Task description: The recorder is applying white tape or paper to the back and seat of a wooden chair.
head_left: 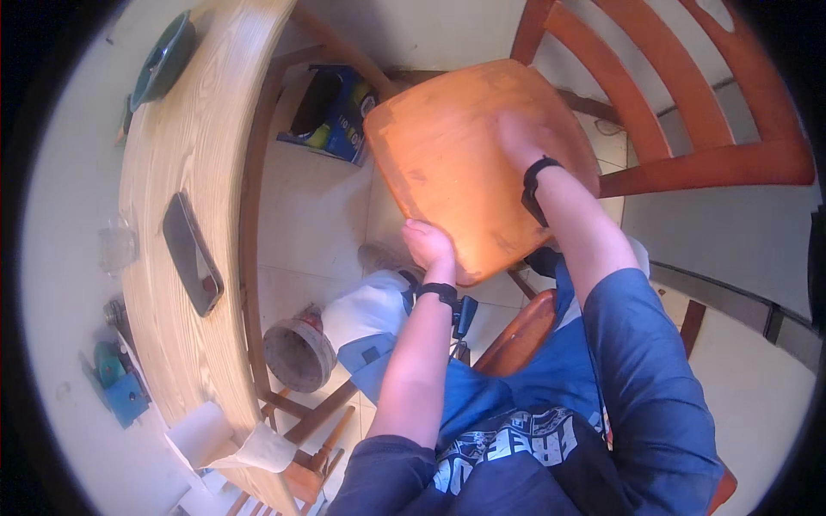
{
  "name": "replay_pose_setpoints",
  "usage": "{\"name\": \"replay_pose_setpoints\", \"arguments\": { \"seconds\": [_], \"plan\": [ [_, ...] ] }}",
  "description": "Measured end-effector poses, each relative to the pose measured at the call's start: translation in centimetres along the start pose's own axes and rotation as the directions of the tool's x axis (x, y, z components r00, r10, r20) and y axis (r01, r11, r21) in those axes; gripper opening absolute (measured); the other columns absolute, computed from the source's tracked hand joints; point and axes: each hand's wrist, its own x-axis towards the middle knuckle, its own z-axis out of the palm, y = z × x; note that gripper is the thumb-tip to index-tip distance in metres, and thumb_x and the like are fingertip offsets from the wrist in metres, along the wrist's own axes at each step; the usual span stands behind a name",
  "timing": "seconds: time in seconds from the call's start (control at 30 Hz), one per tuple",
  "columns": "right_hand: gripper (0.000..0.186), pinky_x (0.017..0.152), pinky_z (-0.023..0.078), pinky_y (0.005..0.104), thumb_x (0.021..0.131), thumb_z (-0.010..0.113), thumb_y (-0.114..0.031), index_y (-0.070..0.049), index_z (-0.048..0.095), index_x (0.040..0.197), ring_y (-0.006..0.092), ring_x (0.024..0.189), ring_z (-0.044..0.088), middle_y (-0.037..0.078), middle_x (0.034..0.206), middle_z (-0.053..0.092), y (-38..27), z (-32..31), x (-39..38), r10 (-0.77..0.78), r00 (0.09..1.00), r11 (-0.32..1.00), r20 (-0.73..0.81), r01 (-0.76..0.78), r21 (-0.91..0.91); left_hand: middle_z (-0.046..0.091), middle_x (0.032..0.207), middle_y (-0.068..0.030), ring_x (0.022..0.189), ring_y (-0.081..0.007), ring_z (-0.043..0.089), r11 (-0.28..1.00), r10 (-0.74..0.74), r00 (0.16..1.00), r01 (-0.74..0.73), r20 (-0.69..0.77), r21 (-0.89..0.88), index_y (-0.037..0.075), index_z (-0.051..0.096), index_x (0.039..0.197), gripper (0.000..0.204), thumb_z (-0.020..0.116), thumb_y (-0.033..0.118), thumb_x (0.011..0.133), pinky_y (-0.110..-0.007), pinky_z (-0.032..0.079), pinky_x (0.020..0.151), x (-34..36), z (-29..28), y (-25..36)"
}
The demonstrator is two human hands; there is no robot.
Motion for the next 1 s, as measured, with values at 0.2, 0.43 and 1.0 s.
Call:
{"name": "replay_pose_setpoints", "arguments": {
  "seconds": [0.2,0.43,1.0],
  "plan": [
    [0.014,0.076,0.046,0.0469,0.08,0.053,-0.015,-0.003,0.061,0.084,0.0366,0.086,0.059,0.02,0.088,0.061,-1.0,4.3,7.7,0.092,0.995,0.959,-0.042,-0.077,0.273,0.054,0.096,-0.0296,0.091,-0.0463,0.051,1.0,-0.002,1.0,0.002,-0.013,0.027,-0.004,0.049,0.092,0.044,0.025,0.033,0.094,-0.052,0.038,0.081,0.0,0.2,0.1],
    [0.012,0.076,0.046,0.0461,0.079,0.054,-0.013,-0.002,0.057,0.085,0.0351,0.089,0.058,0.019,0.093,0.06,-3.4,2.0,2.7,-0.087,0.992,0.993,-0.087,0.093,0.074,0.055,0.099,-0.0312,0.095,-0.0461,0.051,1.0,0.011,1.0,-0.011,-0.013,0.008,-0.007,0.051,0.097,0.048,0.024,0.032,0.094,-0.05,0.038,0.084,-0.1,0.0,0.0],
    [0.012,0.071,0.045,0.0381,0.084,0.052,-0.013,-0.004,0.059,0.088,0.0247,0.079,0.059,0.015,0.084,0.062,-2.8,-0.8,5.3,0.085,0.983,0.863,0.162,-0.154,0.48,0.055,0.096,-0.0297,0.093,-0.0459,0.05,1.0,0.002,1.0,-0.001,-0.027,0.004,-0.006,0.052,0.093,0.047,0.024,0.032,0.094,-0.05,0.038,0.083,0.0,0.2,0.3]
  ]
}}
